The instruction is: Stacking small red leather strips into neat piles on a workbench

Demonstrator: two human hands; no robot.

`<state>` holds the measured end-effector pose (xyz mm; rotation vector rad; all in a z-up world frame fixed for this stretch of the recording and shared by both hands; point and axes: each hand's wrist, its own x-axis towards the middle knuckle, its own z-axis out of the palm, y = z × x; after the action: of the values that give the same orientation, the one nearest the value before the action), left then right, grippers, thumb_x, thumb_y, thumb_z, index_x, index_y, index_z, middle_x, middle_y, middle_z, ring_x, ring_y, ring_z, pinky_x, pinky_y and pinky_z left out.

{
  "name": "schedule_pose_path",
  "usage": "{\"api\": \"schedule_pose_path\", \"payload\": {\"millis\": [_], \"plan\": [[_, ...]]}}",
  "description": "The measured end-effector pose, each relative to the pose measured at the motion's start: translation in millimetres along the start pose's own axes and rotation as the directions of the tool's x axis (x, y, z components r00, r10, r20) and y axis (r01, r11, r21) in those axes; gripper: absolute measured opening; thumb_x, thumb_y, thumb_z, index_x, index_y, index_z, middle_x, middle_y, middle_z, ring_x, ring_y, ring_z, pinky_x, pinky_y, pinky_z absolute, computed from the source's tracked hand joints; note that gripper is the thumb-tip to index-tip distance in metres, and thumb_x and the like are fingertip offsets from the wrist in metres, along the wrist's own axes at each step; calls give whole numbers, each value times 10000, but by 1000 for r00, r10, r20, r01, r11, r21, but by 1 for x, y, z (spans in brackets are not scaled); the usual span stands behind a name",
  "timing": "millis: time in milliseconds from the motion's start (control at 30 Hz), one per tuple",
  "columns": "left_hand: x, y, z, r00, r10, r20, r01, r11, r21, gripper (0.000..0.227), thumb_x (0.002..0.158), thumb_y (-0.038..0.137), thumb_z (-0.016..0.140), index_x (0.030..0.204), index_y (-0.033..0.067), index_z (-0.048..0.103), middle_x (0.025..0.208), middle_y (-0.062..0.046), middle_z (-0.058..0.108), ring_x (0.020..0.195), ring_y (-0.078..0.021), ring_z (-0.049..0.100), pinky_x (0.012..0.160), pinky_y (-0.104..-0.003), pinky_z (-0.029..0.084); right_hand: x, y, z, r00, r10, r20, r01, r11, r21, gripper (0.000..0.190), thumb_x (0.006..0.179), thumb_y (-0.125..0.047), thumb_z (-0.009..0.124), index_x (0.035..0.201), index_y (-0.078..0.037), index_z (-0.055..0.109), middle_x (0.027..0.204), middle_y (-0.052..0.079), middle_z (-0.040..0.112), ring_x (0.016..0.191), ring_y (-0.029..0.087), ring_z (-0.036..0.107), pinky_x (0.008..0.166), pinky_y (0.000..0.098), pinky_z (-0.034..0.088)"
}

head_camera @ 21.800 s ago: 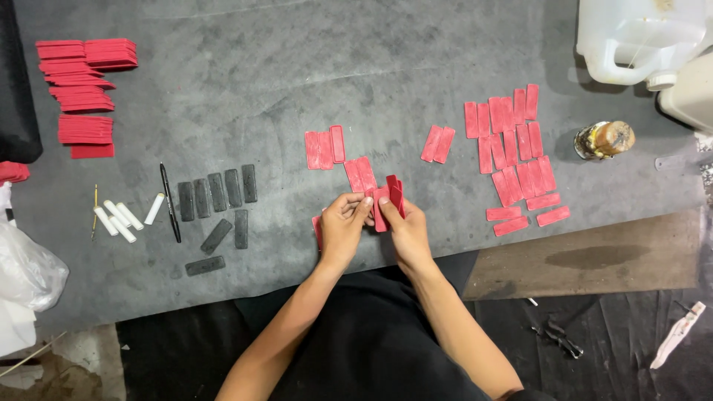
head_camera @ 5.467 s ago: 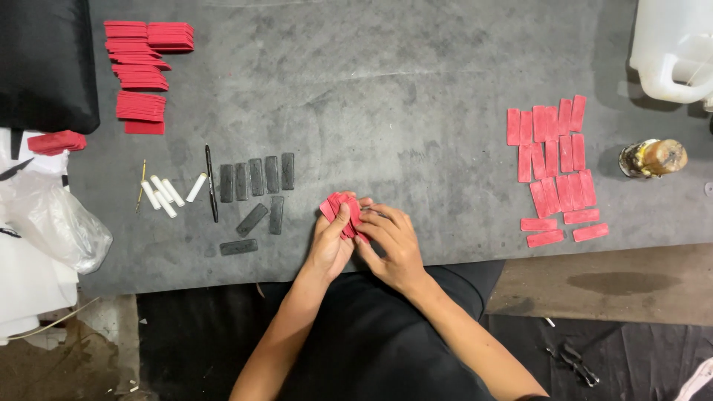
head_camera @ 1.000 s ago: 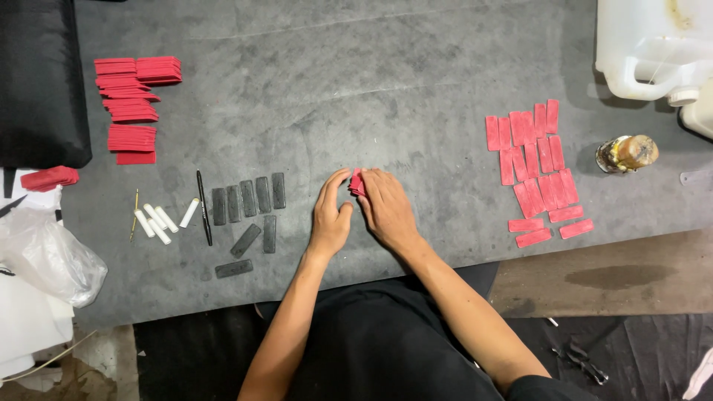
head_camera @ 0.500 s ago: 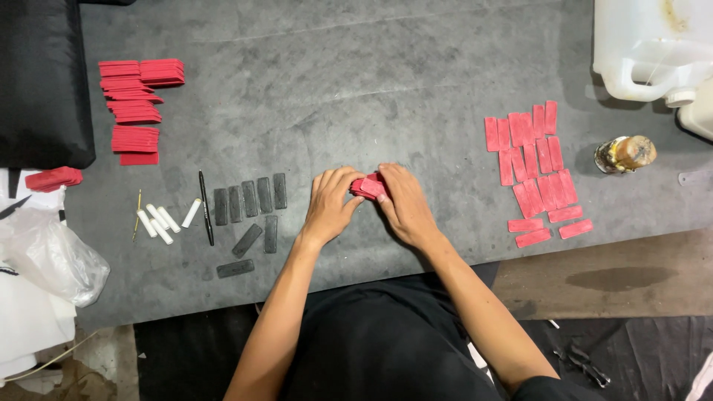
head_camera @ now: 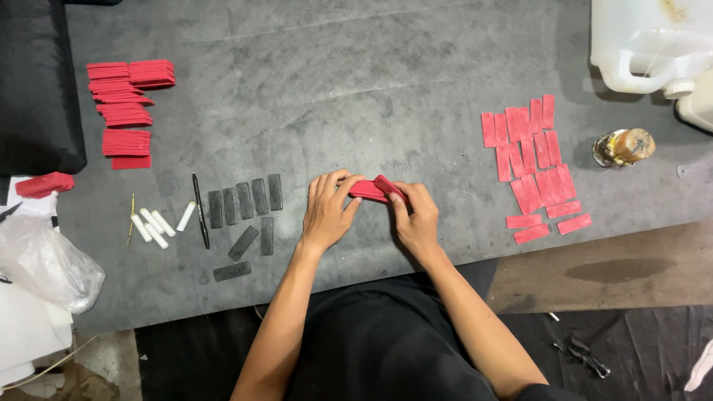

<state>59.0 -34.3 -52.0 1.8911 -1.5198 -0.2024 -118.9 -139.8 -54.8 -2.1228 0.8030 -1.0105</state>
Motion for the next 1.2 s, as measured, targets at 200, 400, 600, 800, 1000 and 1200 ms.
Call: {"api": "schedule_pose_path", "payload": {"millis": [200,400,600,800,1000,1200], "plan": [[2,5,-2,998,60,4,-60,995,81,431,920,195,680,1340,172,584,1210,-69,554,1195,-273,538,1088,-475,376,-18,-7,5,976,-204,72,216,918,-333,160,917,-162,758,1063,-228,761,918,-16,611,858,191,596,810,334,430],[-2,-1,2,994,109,18,-110,991,82,452,912,148,639,1358,138,567,1228,-91,551,1202,-291,535,1100,-481,365,-23,4,22,996,-88,-6,77,901,-427,409,934,-251,759,1252,-49,600,1176,159,614,1108,349,608,908,442,476],[-11,20,14,990,127,68,-123,990,-63,675,794,-19,506,1465,-40,438,1425,-232,471,1354,-394,440,1178,-487,318,-21,-16,44,974,1,225,68,952,-300,593,1007,-90,554,1554,32,361,1544,325,391,1433,479,400,1209,529,304],[-9,31,5,990,92,108,-91,996,-14,727,835,-88,430,1545,-137,281,1607,-341,267,1504,-463,241,1247,-528,152,-16,-32,39,956,-30,290,166,874,-457,612,987,-75,527,1570,19,365,1643,352,210,1535,502,159,1240,603,95],[-16,20,8,997,32,75,-44,984,173,600,980,7,472,1553,-75,314,1637,-299,243,1505,-399,304,1250,-512,186,-11,-15,36,940,-100,325,220,908,-357,556,1005,-67,518,1542,10,396,1610,270,351,1503,424,339,1242,514,242],[-11,39,7,995,-7,99,6,1000,6,693,909,-89,463,1555,-140,215,1624,-398,85,1507,-462,239,1261,-517,148,-16,-20,47,949,-110,295,193,944,-268,620,974,-1,472,1562,90,298,1637,325,247,1524,497,217,1252,557,180]]}}
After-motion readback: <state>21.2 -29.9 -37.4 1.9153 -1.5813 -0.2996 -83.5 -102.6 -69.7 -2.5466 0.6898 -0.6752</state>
